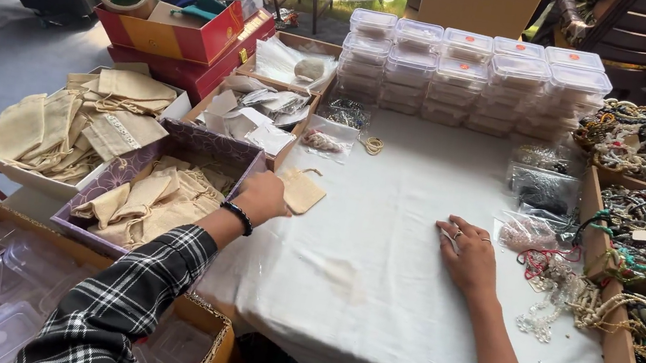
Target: The person handles various jewelry items, including necklaces and bracelets, placing them into small plastic bags and cloth pouches. They then put the pouches into clear plastic containers and stack them on the table.
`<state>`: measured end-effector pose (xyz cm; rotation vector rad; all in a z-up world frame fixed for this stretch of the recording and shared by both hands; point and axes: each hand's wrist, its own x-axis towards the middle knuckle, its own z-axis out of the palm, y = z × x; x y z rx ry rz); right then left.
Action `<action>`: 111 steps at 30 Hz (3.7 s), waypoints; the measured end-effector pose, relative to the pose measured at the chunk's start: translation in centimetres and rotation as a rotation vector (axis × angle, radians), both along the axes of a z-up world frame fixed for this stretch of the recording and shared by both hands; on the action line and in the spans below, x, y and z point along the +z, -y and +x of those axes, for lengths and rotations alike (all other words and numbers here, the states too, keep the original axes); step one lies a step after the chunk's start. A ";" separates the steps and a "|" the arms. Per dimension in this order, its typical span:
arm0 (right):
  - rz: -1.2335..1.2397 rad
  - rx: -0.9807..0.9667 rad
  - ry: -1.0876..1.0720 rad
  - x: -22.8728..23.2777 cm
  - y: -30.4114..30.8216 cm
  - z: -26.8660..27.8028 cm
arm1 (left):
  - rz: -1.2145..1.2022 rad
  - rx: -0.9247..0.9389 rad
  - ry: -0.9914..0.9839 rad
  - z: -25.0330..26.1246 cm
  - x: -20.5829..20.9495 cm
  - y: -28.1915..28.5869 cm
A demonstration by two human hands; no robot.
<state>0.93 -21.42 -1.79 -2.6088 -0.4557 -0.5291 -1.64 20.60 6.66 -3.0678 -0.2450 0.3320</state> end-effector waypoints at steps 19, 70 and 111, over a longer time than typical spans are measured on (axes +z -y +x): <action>0.069 -0.004 -0.028 1.4 -0.2 -0.6 | 0.160 0.306 0.168 12.7 -8.4 5.0; -0.103 -0.187 -0.460 7.6 5.1 -3.5 | -1.091 -0.451 0.672 1.8 -8.1 24.4; 0.978 0.578 -0.063 33.0 -8.4 8.0 | -2.095 -0.149 -0.225 2.4 -9.3 25.4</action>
